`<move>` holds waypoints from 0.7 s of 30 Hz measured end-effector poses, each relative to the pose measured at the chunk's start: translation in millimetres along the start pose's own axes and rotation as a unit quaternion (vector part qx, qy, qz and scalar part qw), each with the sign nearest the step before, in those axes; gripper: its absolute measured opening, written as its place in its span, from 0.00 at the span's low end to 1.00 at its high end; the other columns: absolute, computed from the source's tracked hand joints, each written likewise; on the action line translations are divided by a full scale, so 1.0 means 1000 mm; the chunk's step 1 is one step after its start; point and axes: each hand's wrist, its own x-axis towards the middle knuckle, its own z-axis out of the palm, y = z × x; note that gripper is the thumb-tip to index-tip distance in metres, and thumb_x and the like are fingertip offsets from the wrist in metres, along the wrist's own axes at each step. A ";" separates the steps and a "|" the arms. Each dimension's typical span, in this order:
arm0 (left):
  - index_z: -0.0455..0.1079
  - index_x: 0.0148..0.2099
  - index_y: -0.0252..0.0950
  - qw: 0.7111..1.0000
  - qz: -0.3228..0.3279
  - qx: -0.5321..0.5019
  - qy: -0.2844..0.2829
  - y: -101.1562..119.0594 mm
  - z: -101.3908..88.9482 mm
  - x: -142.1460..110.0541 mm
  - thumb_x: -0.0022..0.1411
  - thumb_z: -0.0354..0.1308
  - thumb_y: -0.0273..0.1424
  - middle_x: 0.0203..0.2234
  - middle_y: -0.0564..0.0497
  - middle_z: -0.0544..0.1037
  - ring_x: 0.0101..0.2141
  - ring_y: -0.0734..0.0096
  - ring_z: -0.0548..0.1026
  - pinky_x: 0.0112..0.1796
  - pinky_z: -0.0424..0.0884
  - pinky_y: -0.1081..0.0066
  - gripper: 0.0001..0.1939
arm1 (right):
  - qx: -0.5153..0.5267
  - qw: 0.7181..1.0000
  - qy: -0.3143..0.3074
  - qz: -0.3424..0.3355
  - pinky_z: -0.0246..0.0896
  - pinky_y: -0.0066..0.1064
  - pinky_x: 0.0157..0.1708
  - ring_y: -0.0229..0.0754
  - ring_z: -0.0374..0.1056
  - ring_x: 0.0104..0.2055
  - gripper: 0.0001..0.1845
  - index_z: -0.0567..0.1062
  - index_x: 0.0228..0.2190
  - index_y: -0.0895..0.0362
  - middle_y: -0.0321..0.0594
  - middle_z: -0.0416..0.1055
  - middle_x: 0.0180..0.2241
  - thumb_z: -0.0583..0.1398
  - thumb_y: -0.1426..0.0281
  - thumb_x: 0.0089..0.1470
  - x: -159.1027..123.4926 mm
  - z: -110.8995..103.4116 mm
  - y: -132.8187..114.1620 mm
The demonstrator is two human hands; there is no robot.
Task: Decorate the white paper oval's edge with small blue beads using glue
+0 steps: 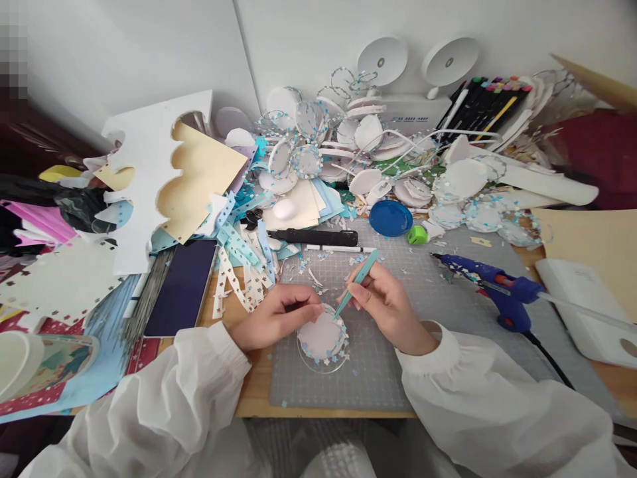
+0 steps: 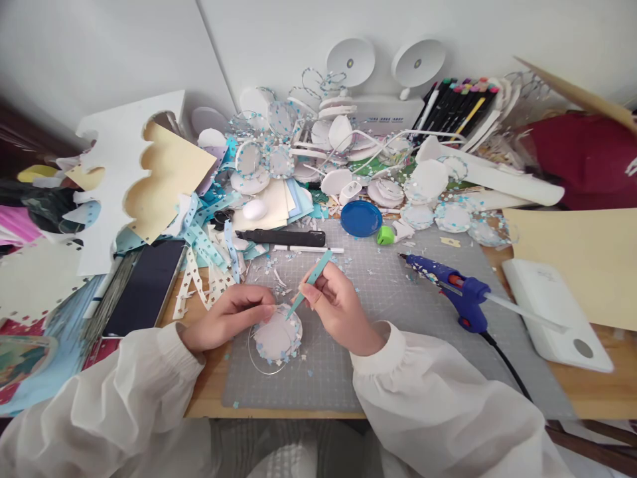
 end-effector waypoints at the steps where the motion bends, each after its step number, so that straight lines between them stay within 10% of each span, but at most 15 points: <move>1: 0.63 0.25 0.32 1.000 -0.001 -0.001 0.001 0.001 0.000 0.000 0.64 0.53 0.37 0.20 0.55 0.61 0.22 0.77 0.58 0.24 0.53 0.75 0.18 | 0.006 1.000 0.000 -0.001 0.60 0.29 0.24 0.35 0.63 0.24 0.12 0.66 0.30 0.54 0.34 0.69 0.24 0.60 0.60 0.57 0.000 0.000 0.001; 10: 0.62 0.26 0.33 1.000 0.005 0.029 -0.011 0.003 0.000 -0.001 0.65 0.52 0.38 0.20 0.55 0.60 0.23 0.76 0.58 0.24 0.54 0.74 0.17 | 0.055 0.991 0.117 -0.028 0.59 0.29 0.27 0.34 0.61 0.25 0.07 0.69 0.33 0.53 0.33 0.69 0.27 0.61 0.63 0.57 0.007 -0.004 0.011; 21: 0.71 0.35 0.32 0.961 0.190 0.198 -0.027 0.002 0.007 -0.003 0.66 0.51 0.26 0.32 0.46 0.70 0.34 0.70 0.70 0.36 0.68 0.71 0.09 | -0.068 0.976 0.179 -0.100 0.68 0.32 0.35 0.40 0.70 0.35 0.07 0.71 0.33 0.53 0.38 0.72 0.33 0.64 0.67 0.52 0.011 -0.006 0.001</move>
